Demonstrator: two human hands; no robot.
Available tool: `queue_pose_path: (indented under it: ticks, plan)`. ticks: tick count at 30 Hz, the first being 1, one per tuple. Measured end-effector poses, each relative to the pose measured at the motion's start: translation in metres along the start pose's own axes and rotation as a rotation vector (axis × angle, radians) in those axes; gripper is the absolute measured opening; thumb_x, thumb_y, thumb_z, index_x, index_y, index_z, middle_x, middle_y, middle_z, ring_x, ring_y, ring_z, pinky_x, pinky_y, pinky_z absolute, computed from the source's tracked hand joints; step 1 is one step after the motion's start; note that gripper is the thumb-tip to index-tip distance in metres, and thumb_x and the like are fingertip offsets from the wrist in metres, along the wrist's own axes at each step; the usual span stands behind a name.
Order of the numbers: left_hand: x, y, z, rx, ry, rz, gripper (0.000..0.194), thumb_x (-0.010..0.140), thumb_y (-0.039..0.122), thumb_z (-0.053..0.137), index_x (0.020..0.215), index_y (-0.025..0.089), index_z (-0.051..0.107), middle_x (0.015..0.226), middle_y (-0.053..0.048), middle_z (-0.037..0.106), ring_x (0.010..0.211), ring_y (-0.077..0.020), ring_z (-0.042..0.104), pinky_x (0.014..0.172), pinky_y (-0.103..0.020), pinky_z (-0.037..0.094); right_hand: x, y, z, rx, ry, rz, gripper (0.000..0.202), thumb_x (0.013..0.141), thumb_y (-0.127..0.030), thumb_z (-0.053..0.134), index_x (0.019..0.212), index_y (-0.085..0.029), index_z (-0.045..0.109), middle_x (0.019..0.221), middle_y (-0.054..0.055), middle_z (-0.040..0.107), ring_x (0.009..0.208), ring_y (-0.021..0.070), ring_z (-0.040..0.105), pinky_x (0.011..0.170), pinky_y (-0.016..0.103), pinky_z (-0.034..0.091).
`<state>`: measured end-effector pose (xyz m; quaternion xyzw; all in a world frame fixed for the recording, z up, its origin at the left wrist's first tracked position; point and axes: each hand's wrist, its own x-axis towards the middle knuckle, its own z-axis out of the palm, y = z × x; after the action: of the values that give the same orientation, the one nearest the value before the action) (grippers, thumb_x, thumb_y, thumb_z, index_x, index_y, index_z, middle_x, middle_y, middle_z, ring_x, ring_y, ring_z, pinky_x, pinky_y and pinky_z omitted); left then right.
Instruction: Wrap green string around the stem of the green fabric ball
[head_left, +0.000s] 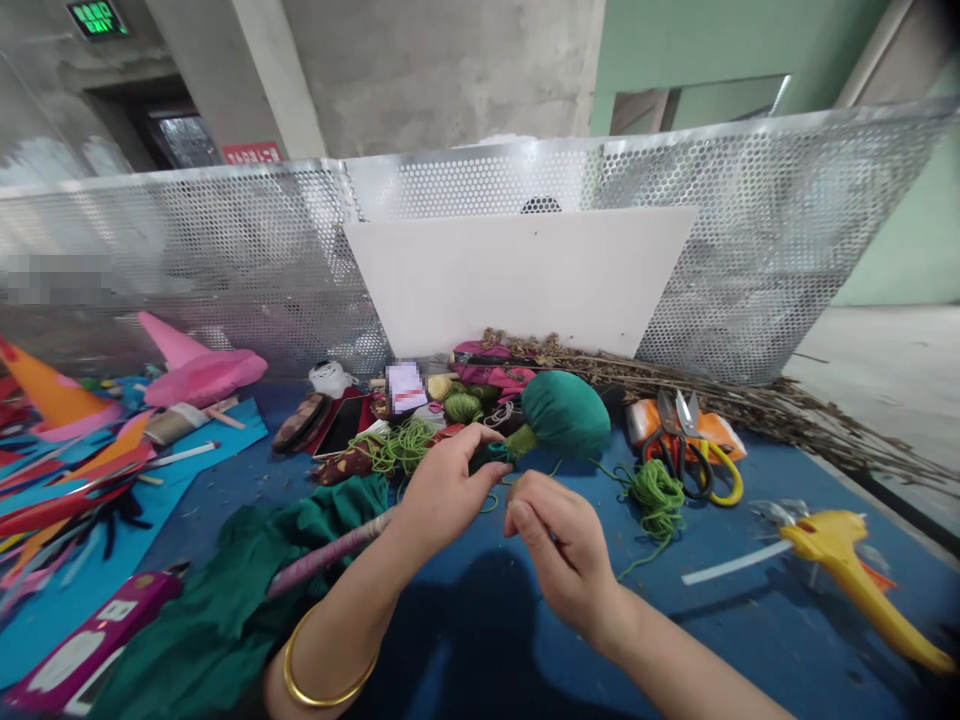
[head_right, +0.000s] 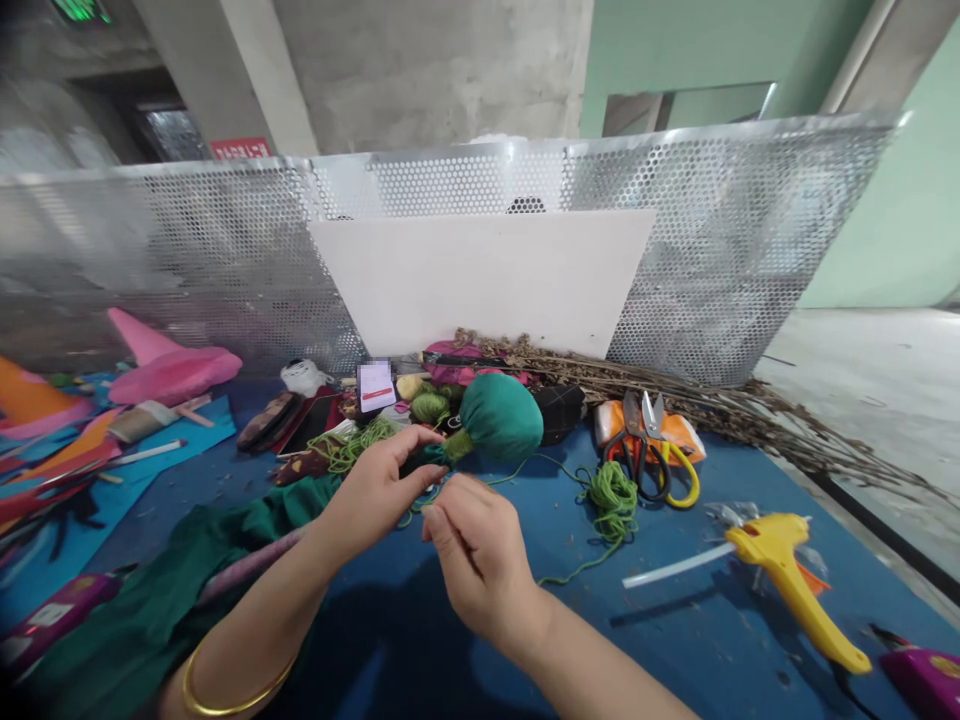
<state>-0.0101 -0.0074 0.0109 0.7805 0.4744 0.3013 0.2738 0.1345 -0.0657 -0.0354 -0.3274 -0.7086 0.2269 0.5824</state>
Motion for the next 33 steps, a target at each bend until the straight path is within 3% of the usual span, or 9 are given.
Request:
queue_pose_path:
  ticks: [3, 5, 8, 12, 18, 23, 33]
  plan:
    - [-0.004, 0.005, -0.001, 0.191, 0.001, 0.008, 0.023, 0.082, 0.022, 0.055, 0.104, 0.019, 0.063, 0.105, -0.007, 0.071, 0.097, -0.0263, 0.064, 0.083, -0.037, 0.047, 0.004, -0.006, -0.006, -0.112, -0.068, -0.158, 0.021, 0.095, -0.014, 0.043, 0.079, -0.022, 0.054, 0.083, 0.006, 0.06, 0.083, 0.0198, 0.059, 0.073, 0.033, 0.047]
    - [-0.005, 0.008, -0.003, 0.282, -0.032, 0.013, 0.023, 0.084, 0.022, 0.054, 0.105, 0.021, 0.063, 0.105, -0.006, 0.072, 0.095, -0.0264, 0.066, 0.08, -0.036, 0.048, 0.008, -0.011, -0.014, -0.234, -0.048, -0.181, 0.018, 0.094, -0.015, 0.047, 0.08, -0.021, 0.055, 0.095, 0.009, 0.061, 0.084, 0.0191, 0.059, 0.071, 0.032, 0.048]
    - [-0.007, 0.01, -0.004, 0.399, -0.066, 0.074, 0.023, 0.085, 0.021, 0.054, 0.107, 0.021, 0.062, 0.104, -0.006, 0.073, 0.096, -0.0274, 0.067, 0.08, -0.037, 0.048, 0.014, -0.019, -0.029, -0.313, -0.01, -0.044, 0.023, 0.096, -0.02, 0.048, 0.074, -0.02, 0.056, 0.082, 0.004, 0.056, 0.066, 0.0135, 0.053, 0.058, 0.025, 0.043]
    - [-0.009, 0.011, 0.001, 0.537, -0.108, 0.165, 0.023, 0.087, 0.022, 0.054, 0.109, 0.02, 0.061, 0.1, -0.006, 0.073, 0.093, -0.0281, 0.068, 0.078, -0.037, 0.048, 0.021, -0.027, -0.048, -0.398, -0.069, 0.09, 0.03, 0.098, -0.023, 0.044, 0.071, -0.019, 0.055, 0.066, 0.0, 0.051, 0.058, 0.0118, 0.048, 0.054, 0.024, 0.037]
    - [-0.012, 0.013, 0.011, 0.648, -0.191, 0.279, 0.013, 0.088, 0.022, 0.053, 0.098, 0.021, 0.061, 0.083, -0.003, 0.07, 0.079, -0.0256, 0.067, 0.065, -0.033, 0.045, 0.025, -0.028, -0.061, -0.787, -0.136, -0.047, 0.038, 0.099, -0.026, 0.04, 0.064, -0.018, 0.052, 0.066, 0.001, 0.047, 0.054, 0.0116, 0.041, 0.051, 0.027, 0.024]
    - [-0.016, 0.014, 0.018, 0.695, -0.289, 0.377, 0.006, 0.086, 0.02, 0.055, 0.09, 0.019, 0.059, 0.08, -0.003, 0.069, 0.075, -0.0256, 0.066, 0.06, -0.033, 0.043, 0.028, -0.024, -0.065, -0.884, -0.214, -0.107, 0.036, 0.097, -0.024, 0.042, 0.063, -0.017, 0.052, 0.064, 0.0, 0.047, 0.052, 0.0111, 0.036, 0.05, 0.028, 0.018]
    - [-0.019, 0.009, 0.025, 0.698, -0.304, 0.616, 0.014, 0.085, 0.015, 0.052, 0.097, 0.018, 0.06, 0.08, -0.004, 0.068, 0.073, -0.0262, 0.066, 0.061, -0.037, 0.048, 0.037, -0.01, -0.081, -0.842, -0.382, 0.231, 0.034, 0.095, -0.028, 0.051, 0.063, -0.018, 0.049, 0.064, -0.002, 0.051, 0.059, 0.0113, 0.044, 0.054, 0.025, 0.021]
